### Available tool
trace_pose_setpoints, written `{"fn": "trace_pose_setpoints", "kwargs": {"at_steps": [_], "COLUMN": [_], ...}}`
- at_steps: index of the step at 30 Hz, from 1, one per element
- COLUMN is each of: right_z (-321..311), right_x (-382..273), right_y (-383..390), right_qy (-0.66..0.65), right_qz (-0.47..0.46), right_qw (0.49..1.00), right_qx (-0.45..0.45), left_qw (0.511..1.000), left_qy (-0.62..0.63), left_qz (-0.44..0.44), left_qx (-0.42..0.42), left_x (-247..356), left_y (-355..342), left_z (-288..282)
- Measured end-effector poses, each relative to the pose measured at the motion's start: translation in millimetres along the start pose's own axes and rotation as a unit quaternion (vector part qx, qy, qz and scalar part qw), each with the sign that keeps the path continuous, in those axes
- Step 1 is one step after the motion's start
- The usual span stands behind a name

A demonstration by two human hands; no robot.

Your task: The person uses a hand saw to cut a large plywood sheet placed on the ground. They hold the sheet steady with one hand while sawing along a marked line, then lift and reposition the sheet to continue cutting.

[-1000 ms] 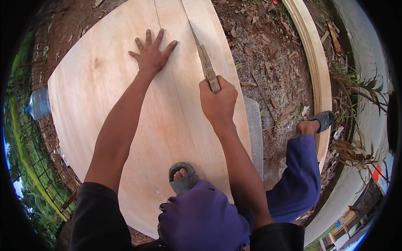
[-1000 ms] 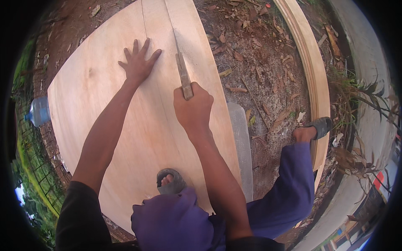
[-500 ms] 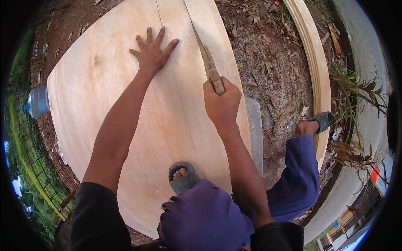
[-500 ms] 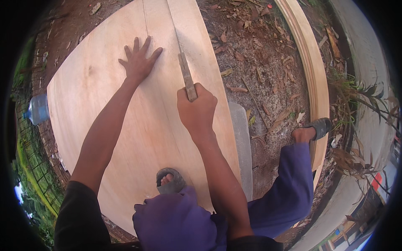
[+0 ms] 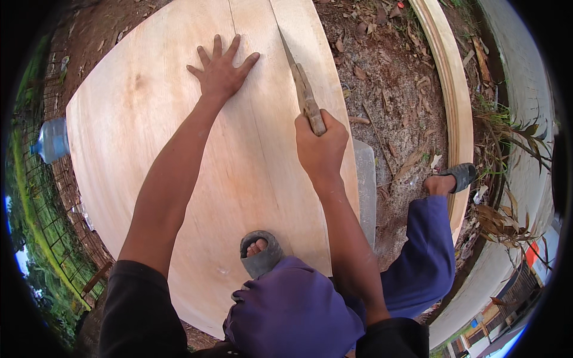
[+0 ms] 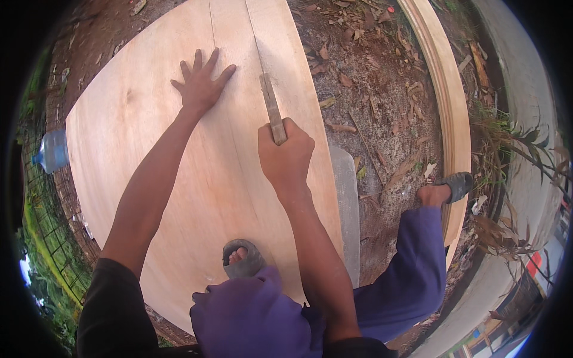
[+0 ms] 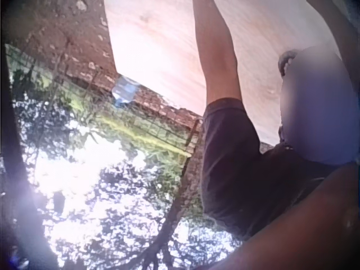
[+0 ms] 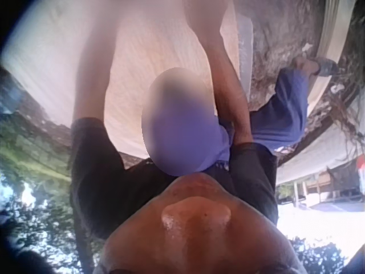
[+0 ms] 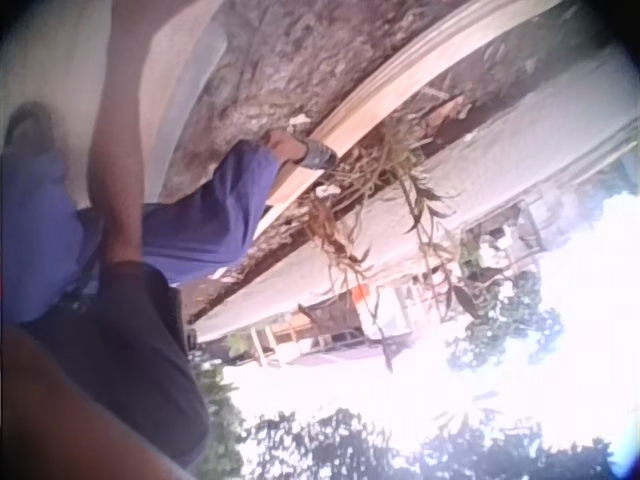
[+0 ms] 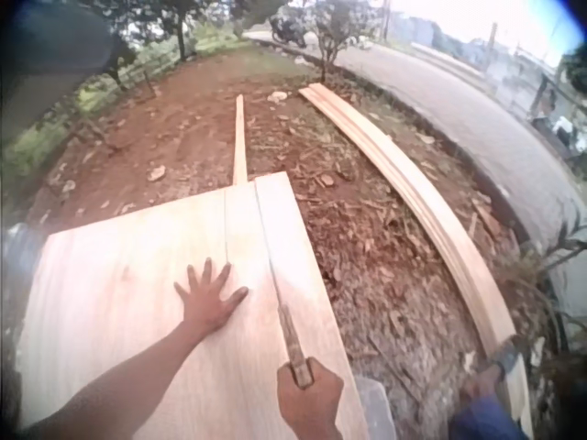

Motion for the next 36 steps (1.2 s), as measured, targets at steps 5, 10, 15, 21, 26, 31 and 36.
{"fn": "trace_pose_setpoints", "kwargs": {"at_steps": [5,10,15,21,26,31,36], "right_z": [-83,-51,-6,-114,-44,-26,-127], "right_x": [36,34,-5,36,21,11,40], "right_y": [137,82,11,170,61,38,181], "right_qy": [0.053,-0.03,0.037,0.09,-0.027,0.007,0.113], "right_qz": [-0.012,-0.006,-0.034,-0.056,0.008,0.015,-0.057], "right_qw": [0.999,1.0,0.999,0.994,1.0,1.0,0.992], "right_qx": [-0.001,0.005,0.011,-0.014,-0.002,-0.01,-0.001], "left_qw": [1.0,1.0,1.0,1.0,1.0,1.0,1.0], "left_qy": [-0.011,-0.012,-0.008,0.001,0.006,0.004,-0.003], "left_qz": [-0.008,-0.015,0.003,-0.015,-0.014,-0.006,-0.003], "left_qx": [0.004,-0.017,0.002,-0.012,-0.022,-0.013,0.006], "left_x": [-6,-6,3,-4,0,-4,-4], "left_y": [1,4,-2,4,3,1,0], "left_z": [-3,5,-4,-2,0,-2,-3]}}
Point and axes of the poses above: each hand's wrist, its own y-axis away from the middle knuckle, its own z-axis out of the palm, x = y × z, the point moved 7 cm from there along -y, towards the middle knuckle, and after that the axes turned 11 degrees about z, right-handed, at the moved point
